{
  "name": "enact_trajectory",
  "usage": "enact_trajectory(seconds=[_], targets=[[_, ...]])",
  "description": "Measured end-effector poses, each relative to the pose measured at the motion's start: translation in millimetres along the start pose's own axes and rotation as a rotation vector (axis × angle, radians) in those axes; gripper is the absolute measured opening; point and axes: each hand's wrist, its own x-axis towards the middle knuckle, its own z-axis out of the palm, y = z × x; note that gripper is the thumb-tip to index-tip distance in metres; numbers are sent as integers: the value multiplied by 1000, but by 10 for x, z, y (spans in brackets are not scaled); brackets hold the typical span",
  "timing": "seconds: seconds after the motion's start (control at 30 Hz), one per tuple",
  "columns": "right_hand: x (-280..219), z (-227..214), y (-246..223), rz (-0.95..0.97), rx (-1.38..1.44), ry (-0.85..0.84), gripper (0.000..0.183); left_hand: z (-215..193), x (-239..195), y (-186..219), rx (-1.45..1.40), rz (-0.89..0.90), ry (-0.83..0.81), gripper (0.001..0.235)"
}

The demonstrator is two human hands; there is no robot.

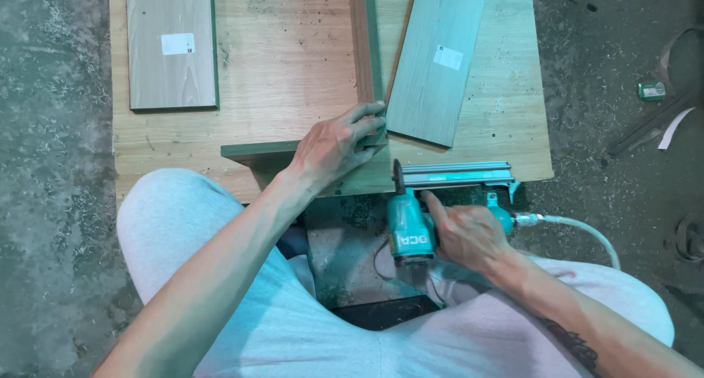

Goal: Assembling wooden boxes using a pneumatic nail gun

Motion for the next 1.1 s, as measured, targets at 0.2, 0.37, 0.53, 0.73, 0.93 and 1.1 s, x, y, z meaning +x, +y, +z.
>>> enact_trajectory(seconds=[0.2,0.37,0.53,0.73,0.93,1.1], targets=[[100,-61,591,342,-4,-318,88,-19,-15,87,132,66,67,50],[335,103,1253,542,21,-240,76,27,-87,86,242,138,95,49],[220,199,1613,448,-111,-27,35,51,-141,182,291,128,290,40],[178,182,1661,386,-180,9,65,12,-144,331,277,208,352,29],[237,288,1600,384,-47,-74,55,50,-161,425,237,178,379,20],[261,382,1604,346,-65,-111,57,88,-192,437,242,105,369,23]])
